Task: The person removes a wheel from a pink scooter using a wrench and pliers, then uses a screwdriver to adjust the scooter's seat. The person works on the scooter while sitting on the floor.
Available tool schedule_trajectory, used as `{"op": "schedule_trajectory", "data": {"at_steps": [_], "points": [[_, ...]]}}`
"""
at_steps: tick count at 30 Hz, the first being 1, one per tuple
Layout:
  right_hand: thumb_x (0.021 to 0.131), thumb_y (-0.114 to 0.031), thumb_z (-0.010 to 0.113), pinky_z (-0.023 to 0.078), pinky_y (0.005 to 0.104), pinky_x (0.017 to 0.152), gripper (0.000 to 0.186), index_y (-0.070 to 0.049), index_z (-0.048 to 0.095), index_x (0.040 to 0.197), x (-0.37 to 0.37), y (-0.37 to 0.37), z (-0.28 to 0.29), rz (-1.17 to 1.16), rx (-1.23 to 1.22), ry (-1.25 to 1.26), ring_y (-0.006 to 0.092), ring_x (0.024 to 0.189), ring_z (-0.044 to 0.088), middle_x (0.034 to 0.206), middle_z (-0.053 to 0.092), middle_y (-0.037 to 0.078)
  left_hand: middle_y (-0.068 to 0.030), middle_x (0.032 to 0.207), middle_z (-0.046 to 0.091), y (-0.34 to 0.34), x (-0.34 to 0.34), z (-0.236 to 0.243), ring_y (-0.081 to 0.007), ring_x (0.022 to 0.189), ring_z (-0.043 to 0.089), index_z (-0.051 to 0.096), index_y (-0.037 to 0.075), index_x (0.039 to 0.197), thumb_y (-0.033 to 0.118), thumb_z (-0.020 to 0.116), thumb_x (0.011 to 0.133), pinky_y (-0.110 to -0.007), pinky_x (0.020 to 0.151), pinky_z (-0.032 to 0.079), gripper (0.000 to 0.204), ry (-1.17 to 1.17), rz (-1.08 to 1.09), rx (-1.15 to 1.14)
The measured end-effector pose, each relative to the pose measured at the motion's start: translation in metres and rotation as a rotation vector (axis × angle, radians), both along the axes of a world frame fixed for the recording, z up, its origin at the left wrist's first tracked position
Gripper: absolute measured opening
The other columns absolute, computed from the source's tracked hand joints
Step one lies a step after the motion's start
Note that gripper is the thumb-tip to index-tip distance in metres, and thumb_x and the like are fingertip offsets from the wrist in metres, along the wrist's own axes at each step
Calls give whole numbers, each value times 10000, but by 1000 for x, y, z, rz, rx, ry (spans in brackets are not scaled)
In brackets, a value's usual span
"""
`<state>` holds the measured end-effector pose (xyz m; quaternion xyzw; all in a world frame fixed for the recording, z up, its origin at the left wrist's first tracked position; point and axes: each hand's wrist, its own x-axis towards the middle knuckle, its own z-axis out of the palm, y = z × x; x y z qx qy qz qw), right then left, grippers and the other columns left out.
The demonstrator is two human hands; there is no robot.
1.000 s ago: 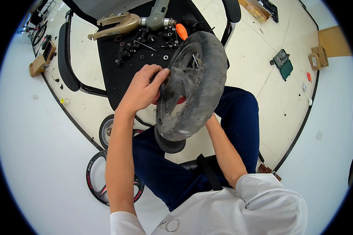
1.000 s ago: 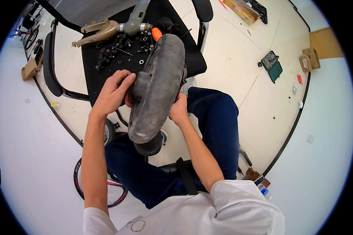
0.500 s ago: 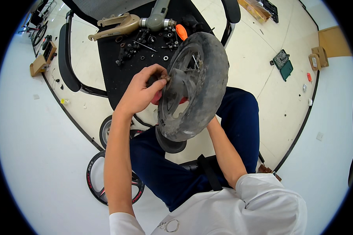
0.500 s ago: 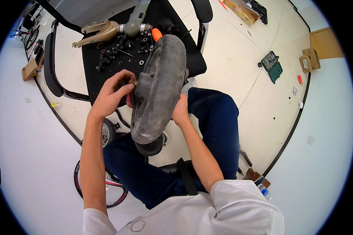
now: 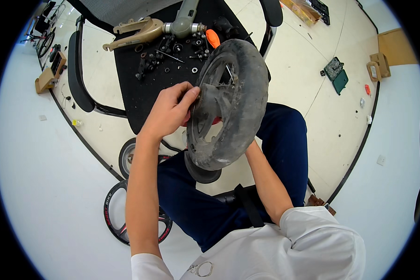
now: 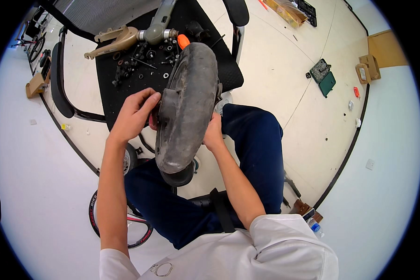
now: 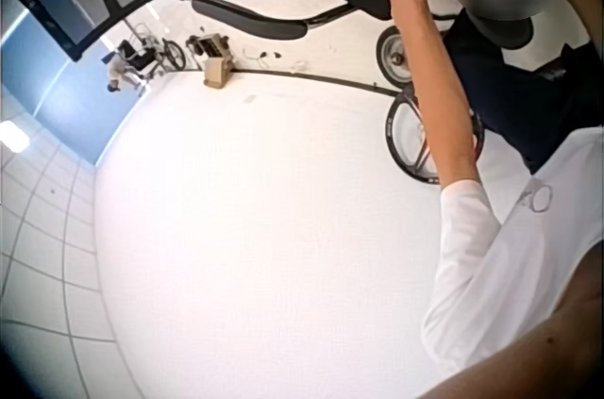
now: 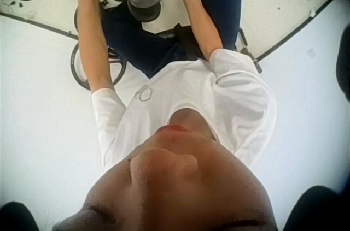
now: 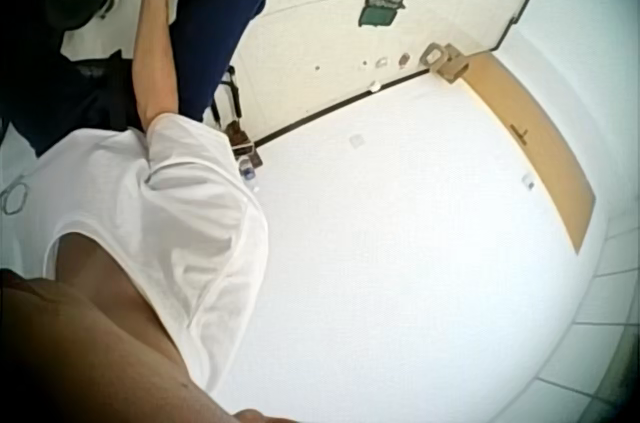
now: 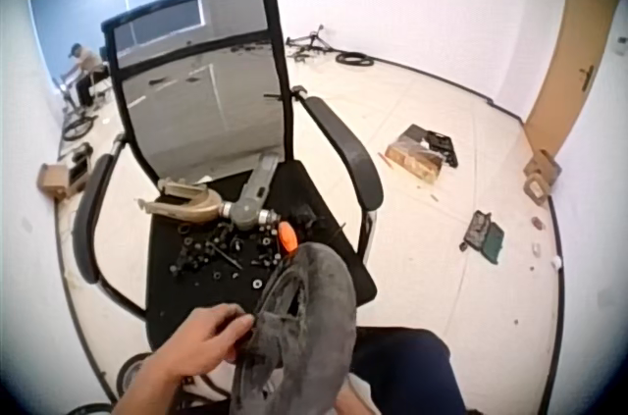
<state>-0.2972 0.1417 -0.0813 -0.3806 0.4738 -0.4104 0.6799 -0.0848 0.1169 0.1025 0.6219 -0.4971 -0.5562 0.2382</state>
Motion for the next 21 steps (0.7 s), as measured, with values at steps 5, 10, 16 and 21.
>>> {"op": "schedule_trajectory", "data": {"at_steps": [5, 10, 16, 21], "points": [[803, 2, 716, 518, 294, 807, 248, 50, 679, 1043, 4, 0, 14, -54, -78, 13, 109, 884, 623, 1015, 709, 54, -32, 762, 558, 12, 1, -13, -102, 631, 566, 571, -19, 962, 137, 543, 983, -259, 611, 478, 160, 78, 84, -239], [800, 4, 720, 517, 296, 801, 238, 55, 681, 1030, -1, 0, 9, 8, 22, 4, 107, 885, 622, 1005, 708, 50, -44, 824, 565, 11, -1, -9, -109, 635, 568, 566, -16, 1008, 140, 549, 982, -257, 605, 476, 158, 14, 26, -239], [799, 4, 723, 524, 301, 769, 233, 62, 680, 1021, 3, 0, 13, -59, -65, -7, 108, 864, 626, 1003, 713, 60, -43, 826, 558, 13, -3, -10, -104, 630, 567, 570, -14, 1033, 147, 557, 982, -250, 591, 474, 170, 122, 102, -232], [790, -11, 739, 520, 302, 788, 269, 68, 673, 1038, 2, 2, 12, -19, -5, -63, 110, 870, 622, 1012, 713, 67, -61, 905, 539, 11, 5, -21, -132, 661, 543, 600, -4, 1049, 244, 580, 955, -271, 599, 463, 266, -171, -32, -346]]}}
